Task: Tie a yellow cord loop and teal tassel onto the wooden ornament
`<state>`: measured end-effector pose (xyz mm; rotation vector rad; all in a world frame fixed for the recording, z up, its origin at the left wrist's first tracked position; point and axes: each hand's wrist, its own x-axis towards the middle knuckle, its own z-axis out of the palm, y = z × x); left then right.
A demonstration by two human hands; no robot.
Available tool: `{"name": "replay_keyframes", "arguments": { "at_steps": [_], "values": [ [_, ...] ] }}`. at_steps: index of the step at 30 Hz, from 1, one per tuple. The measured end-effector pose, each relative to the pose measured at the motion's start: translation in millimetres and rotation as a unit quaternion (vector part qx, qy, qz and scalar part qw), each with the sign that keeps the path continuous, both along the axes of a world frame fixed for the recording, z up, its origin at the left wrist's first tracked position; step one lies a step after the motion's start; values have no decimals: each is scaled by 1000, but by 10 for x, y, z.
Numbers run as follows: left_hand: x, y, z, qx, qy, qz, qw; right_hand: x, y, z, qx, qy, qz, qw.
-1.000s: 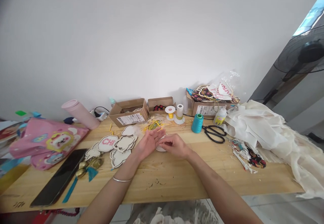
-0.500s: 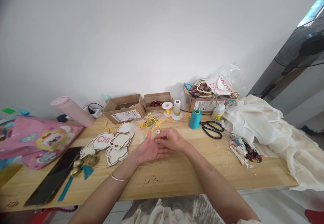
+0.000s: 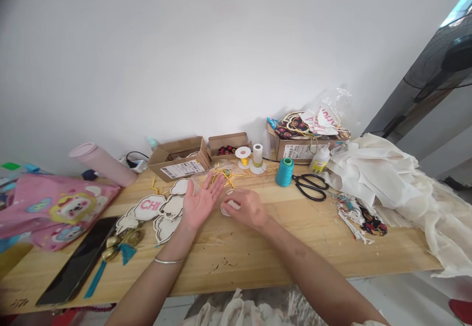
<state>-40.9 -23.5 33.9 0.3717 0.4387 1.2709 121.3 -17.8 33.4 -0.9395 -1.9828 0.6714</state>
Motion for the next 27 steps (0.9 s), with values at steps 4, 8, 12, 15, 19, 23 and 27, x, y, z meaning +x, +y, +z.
{"name": "replay_keyframes", "arguments": {
  "at_steps": [4,8,12,15,19,23,27],
  "values": [
    [-5,-10,-32,20,-30,26,999,-199,-134,-83,-60,-43,98,992],
    [75,-51,-23,17,-16,28,999,-353,-193,-313,-148,-1,96,984],
    [108,-64,10,20,19,81,996,-349,-220,-348,-181,39,138,973],
    [73,-58,27,32,40,106,993,-293,-234,-248,-182,56,212,958],
    [-22,-45,47,35,29,114,992,-208,-197,-178,-225,102,201,948],
    [-71,-32,22,28,35,105,993,-148,-136,-189,-309,63,287,904],
    [-29,-44,-41,13,83,15,996,-134,-64,-177,-345,106,222,906]
  ]
}}
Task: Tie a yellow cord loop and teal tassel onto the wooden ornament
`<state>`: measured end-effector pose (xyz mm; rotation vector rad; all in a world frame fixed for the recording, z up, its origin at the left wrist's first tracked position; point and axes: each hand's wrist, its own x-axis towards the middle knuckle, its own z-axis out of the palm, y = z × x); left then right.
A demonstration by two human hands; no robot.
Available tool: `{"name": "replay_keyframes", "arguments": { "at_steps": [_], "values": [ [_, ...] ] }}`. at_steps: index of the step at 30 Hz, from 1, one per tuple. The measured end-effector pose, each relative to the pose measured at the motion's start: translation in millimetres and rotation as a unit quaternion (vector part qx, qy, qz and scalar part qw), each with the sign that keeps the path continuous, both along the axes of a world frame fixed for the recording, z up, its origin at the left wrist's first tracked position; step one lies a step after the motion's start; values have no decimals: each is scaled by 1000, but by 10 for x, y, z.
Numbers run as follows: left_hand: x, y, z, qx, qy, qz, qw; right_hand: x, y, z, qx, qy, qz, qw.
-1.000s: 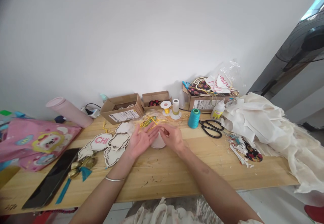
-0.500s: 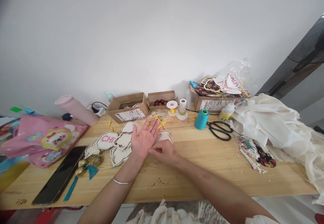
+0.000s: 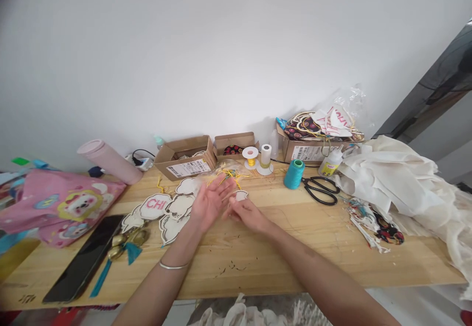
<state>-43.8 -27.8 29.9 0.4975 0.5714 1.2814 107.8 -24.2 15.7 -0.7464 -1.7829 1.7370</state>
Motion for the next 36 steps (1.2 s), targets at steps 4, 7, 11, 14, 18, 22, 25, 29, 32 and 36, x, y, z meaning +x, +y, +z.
{"name": "replay_keyframes", "arguments": {
  "at_steps": [4,7,11,14,18,22,25,29,32,36],
  "values": [
    [92,-58,-12,-12,87,-109,990,46,97,25,-30,10,-87,996],
    [142,-100,9,14,136,-162,977,100,151,26,-27,5,-105,994],
    [130,-96,16,33,250,-176,952,148,198,2,7,0,-117,993],
    [79,-67,21,27,364,-162,917,174,228,10,48,-25,-127,990],
    [27,-50,78,23,354,-109,929,220,264,72,75,-54,-143,985],
    [-6,-63,193,7,300,-69,951,282,275,159,30,-13,-126,991],
    [-94,-56,268,10,249,-32,968,336,262,213,-28,12,-131,991],
    [-284,16,201,66,228,133,962,382,245,244,-119,67,-146,980],
    [-305,60,29,146,381,250,878,356,228,245,-170,100,-137,971],
    [-102,22,-126,264,523,166,793,253,166,240,-211,101,-120,965]
  ]
}}
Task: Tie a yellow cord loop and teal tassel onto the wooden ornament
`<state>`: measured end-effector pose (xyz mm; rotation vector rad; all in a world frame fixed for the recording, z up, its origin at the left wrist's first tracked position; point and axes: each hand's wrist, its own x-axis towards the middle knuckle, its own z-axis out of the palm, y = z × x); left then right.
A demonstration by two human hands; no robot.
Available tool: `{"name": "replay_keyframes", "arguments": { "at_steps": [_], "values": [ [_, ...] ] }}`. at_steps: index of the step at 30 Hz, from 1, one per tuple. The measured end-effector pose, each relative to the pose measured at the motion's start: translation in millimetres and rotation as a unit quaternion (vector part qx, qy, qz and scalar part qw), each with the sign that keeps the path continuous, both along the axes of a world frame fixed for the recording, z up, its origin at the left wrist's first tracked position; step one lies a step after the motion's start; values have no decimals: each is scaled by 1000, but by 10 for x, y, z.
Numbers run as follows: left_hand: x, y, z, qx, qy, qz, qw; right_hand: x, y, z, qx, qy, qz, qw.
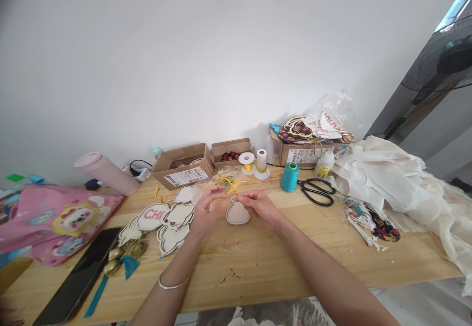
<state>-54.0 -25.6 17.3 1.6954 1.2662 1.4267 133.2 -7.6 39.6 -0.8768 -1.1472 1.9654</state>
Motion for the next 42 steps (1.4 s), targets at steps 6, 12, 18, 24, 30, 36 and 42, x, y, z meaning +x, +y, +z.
{"name": "replay_keyframes", "arguments": {
  "at_steps": [6,12,18,24,30,36,42],
  "values": [
    [173,-81,70,29,149,-5,988,-121,-62,-60,19,-36,-12,999],
    [118,-83,189,9,195,-5,981,-175,-34,-173,85,-35,-50,994],
    [64,-106,276,-57,-134,-136,980,-49,29,-144,17,-7,-72,997],
    [-42,-25,164,-42,-272,-32,961,31,44,-35,-15,38,-63,997],
    [119,-20,22,-58,-29,-36,997,-80,-45,-42,-17,36,-17,999],
    [184,-69,84,-28,43,-26,998,-143,-68,-70,23,-9,-62,998],
    [149,-77,66,-19,83,-12,996,-183,-50,-118,87,-44,-102,990]
  ]
}}
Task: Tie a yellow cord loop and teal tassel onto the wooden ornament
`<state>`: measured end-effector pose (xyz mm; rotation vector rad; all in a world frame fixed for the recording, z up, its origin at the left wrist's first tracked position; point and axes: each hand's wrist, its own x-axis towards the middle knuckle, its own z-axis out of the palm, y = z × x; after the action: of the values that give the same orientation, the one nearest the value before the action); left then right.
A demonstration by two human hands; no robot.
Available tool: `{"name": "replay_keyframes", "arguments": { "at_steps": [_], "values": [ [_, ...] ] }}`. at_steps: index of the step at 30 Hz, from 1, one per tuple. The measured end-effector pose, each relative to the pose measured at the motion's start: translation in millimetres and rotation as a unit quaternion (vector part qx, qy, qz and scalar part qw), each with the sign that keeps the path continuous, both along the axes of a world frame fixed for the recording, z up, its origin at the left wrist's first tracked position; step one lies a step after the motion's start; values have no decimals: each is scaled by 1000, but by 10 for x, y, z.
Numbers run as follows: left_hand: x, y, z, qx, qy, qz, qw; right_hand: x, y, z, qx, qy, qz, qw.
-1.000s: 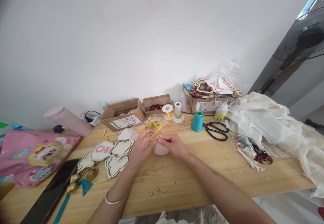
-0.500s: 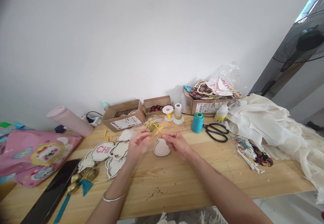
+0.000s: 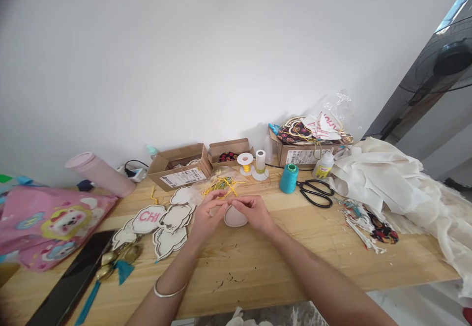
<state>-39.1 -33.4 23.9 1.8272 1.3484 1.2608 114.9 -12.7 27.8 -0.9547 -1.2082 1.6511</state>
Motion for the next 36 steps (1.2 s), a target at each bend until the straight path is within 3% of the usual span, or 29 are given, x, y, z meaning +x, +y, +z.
{"name": "replay_keyframes", "arguments": {
  "at_steps": [5,10,13,18,22,25,29,33,36],
  "values": [
    [32,-15,69,22,-6,45,999,-25,11,-62,28,-14,-2,999],
    [-59,11,132,41,-78,98,991,19,23,-57,-40,-2,-12,999],
    [-143,13,94,34,-87,115,989,55,15,-31,-85,50,24,995],
    [-125,-25,28,60,7,42,997,87,8,-12,-148,138,96,975],
    [-54,-43,68,99,30,-3,995,88,-6,20,-163,141,128,968],
    [-39,-45,72,54,29,-45,997,73,-33,61,-107,64,116,985],
    [-12,-31,15,-68,1,-102,992,103,-9,84,45,-56,96,993],
    [34,-31,18,-232,-96,-155,956,244,91,123,151,-135,22,979],
    [45,-42,66,-291,-165,-181,925,360,147,193,202,-172,-55,963]
  ]
}}
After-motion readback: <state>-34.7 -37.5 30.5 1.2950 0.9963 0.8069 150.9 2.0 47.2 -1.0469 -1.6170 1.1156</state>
